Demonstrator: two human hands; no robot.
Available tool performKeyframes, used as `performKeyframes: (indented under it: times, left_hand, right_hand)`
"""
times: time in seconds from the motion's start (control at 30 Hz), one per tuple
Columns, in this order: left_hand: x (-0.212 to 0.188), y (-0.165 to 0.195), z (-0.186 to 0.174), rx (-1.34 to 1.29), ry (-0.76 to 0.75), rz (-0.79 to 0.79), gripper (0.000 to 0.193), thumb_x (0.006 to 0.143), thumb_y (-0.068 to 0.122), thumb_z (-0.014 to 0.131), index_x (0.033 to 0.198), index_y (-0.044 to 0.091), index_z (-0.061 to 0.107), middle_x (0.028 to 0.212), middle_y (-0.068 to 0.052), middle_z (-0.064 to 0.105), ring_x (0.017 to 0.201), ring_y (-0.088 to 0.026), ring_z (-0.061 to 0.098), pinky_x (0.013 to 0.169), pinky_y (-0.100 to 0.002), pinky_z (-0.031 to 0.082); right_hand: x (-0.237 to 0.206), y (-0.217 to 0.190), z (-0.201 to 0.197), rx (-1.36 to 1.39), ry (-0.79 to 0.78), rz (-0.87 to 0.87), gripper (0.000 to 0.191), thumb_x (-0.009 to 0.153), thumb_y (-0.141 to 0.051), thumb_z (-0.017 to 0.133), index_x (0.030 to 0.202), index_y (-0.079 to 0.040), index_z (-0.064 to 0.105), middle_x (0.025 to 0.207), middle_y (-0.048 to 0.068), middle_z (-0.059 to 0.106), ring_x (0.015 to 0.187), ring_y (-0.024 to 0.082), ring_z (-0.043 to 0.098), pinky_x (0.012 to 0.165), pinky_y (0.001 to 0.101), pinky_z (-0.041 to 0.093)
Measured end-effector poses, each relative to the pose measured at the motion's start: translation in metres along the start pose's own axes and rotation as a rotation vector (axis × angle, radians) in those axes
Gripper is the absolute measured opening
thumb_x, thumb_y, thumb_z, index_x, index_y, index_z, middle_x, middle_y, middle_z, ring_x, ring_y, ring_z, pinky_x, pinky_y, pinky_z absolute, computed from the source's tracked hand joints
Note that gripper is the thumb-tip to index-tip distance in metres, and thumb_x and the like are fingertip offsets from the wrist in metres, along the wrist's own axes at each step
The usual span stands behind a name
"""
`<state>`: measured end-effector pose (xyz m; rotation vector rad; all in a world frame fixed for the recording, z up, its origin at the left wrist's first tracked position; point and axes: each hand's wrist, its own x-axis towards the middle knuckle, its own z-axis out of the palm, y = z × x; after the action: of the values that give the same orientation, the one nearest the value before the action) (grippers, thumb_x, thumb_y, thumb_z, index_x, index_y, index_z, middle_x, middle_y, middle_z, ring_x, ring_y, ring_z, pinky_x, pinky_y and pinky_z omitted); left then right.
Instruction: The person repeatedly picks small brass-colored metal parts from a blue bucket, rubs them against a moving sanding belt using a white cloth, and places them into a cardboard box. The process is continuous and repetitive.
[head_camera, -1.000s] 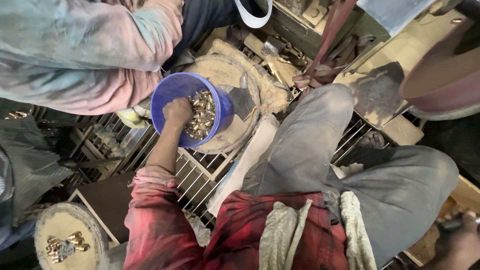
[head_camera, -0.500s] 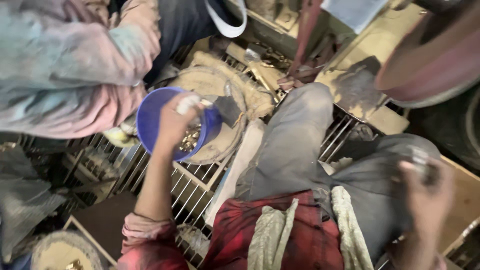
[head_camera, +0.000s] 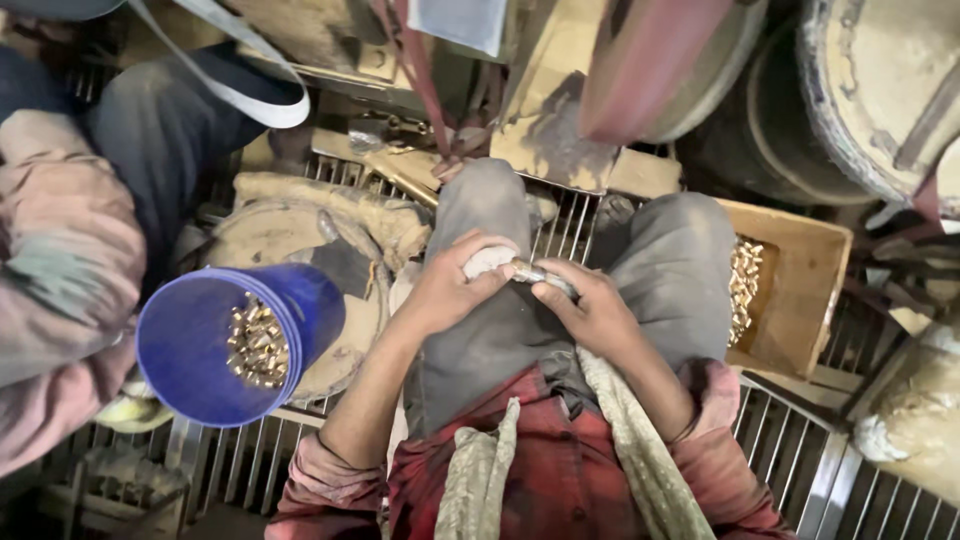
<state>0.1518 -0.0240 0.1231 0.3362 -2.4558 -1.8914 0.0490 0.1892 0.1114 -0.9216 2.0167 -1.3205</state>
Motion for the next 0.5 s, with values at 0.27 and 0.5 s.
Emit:
performKeyframes:
  times: [0.27, 0.5]
  left_hand:
    - [0.024, -0.027, 0.021, -0.23, 0.128, -0.204, 0.035, 0.095, 0.021, 0.072, 0.126, 0.007, 0.065, 0.111, -0.009, 0.066, 0.097, -0.024, 0.062, 0.084, -0.034, 0.049]
    - [0.018, -0.043, 0.009, 0.705, 0.292, 0.12, 0.055, 0.093, 0.019, 0.07, 0.143, 0.001, 0.053, 0.121, -0.026, 0.061, 0.104, -0.046, 0.057, 0.092, -0.049, 0.046]
  right_hand:
    - [-0.009, 0.045, 0.005, 0.862, 0.011, 0.382, 0.035, 0.103, -0.028, 0.057, 0.123, -0.001, 0.062, 0.077, -0.001, 0.056, 0.052, 0.003, 0.039, 0.046, 0.0216, 0.033]
    - [-0.016, 0.066, -0.038, 0.955, 0.094, 0.273, 0.039, 0.108, -0.032, 0.051, 0.114, 0.004, 0.065, 0.064, -0.003, 0.044, 0.052, 0.007, 0.038, 0.046, 0.0228, 0.031]
